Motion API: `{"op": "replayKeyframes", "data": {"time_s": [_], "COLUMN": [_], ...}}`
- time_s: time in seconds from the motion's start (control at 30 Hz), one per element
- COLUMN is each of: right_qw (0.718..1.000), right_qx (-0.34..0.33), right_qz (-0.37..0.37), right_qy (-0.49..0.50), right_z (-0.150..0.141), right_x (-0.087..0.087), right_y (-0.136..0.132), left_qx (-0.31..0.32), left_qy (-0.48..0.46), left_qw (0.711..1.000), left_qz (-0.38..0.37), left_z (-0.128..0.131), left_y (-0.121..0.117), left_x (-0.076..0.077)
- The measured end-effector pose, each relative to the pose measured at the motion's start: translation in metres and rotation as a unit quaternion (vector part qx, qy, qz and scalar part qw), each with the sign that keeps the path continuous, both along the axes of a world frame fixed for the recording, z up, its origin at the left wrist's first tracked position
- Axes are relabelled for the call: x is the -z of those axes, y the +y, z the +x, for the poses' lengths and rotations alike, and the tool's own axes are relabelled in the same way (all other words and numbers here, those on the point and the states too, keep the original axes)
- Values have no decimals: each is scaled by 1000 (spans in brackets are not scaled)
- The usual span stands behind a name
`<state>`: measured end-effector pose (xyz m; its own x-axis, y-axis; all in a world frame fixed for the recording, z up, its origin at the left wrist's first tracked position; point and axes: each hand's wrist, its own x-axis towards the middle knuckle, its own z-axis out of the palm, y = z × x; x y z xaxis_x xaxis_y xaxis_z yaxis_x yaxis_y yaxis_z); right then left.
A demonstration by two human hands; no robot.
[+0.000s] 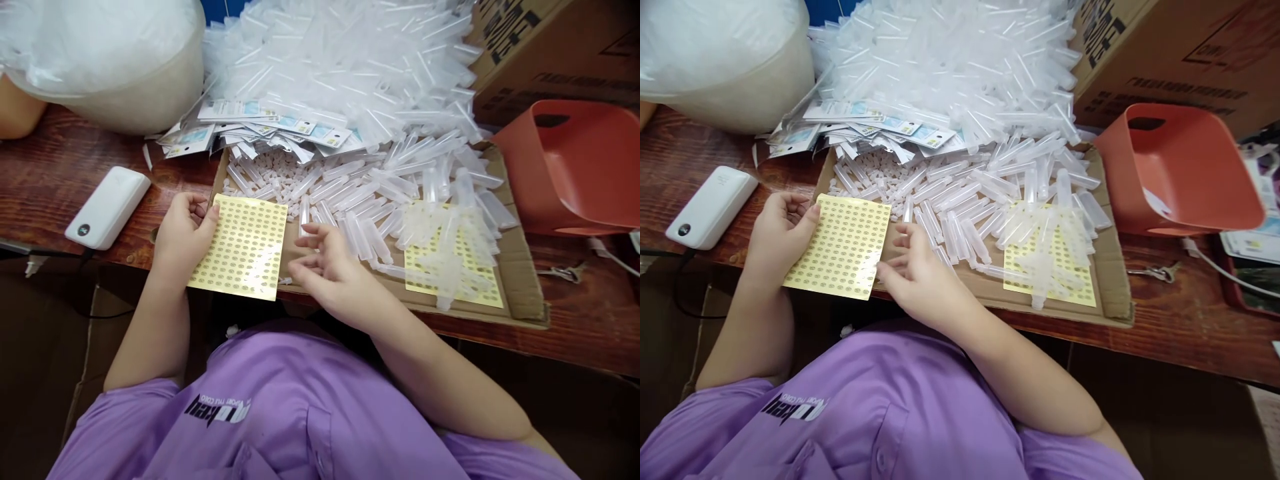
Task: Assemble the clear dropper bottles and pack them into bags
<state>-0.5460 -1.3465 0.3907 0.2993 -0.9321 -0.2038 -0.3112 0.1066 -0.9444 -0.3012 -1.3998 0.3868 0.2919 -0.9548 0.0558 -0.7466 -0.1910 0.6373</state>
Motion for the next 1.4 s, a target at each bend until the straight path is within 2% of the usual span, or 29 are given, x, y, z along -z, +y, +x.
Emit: {"op": "replayKeyframes", "data": {"time_s": [0.1,0.2,0.3,0.4,0.5,0.57,0.63,0.7,0.77,0.83,0.9,0.97,1.07,1.1,1.13,1.2,1.23,1.3,1.4], "right_qw": [987,975,980,993,993,988,986,988,990,987,976,948,862,845,840,856,866,883,902], "right_qx": [-24,13,40,48,58,39,6,-16,-16,-3,-2,37,145,157,151,122,116,109,102], "right_qz": [135,181,127,21,-70,-100,-94,-77,-97,-152,-216,-300,-449,-476,-488,-474,-460,-435,-405], "right_qy": [-79,-127,-145,-109,-75,-106,-141,-135,-97,-46,15,97,183,188,183,166,158,138,111], "right_z": [18,30,38,42,38,27,10,-8,-25,-37,-43,-43,-35,-32,-29,-25,-24,-24,-28], "right_x": [-1,1,8,12,6,-3,-13,-19,-21,-20,-17,-15,-15,-14,-14,-12,-11,-10,-9], "right_y": [-6,-14,-24,-29,-24,-14,-4,5,10,13,16,20,31,34,36,39,40,40,41], "left_qx": [18,44,62,66,68,95,156,250,343,391,391,371,348,340,330,306,297,290,315], "left_qy": [6,5,2,-10,19,113,238,329,369,394,435,482,544,559,570,574,563,513,412], "left_qw": [1000,998,997,995,986,971,948,910,846,791,768,752,727,721,719,729,745,796,853], "left_qz": [-20,-44,-53,-72,-148,-189,-146,4,174,257,263,252,234,228,223,213,198,141,53], "left_z": [-1,3,7,10,9,6,2,-6,-16,-29,-45,-61,-81,-86,-91,-98,-100,-102,-102], "left_y": [4,4,3,3,6,10,14,17,19,20,22,27,44,50,57,69,74,80,84], "left_x": [1,7,13,15,6,-8,-25,-41,-51,-52,-47,-38,-27,-25,-23,-19,-17,-13,-6]}}
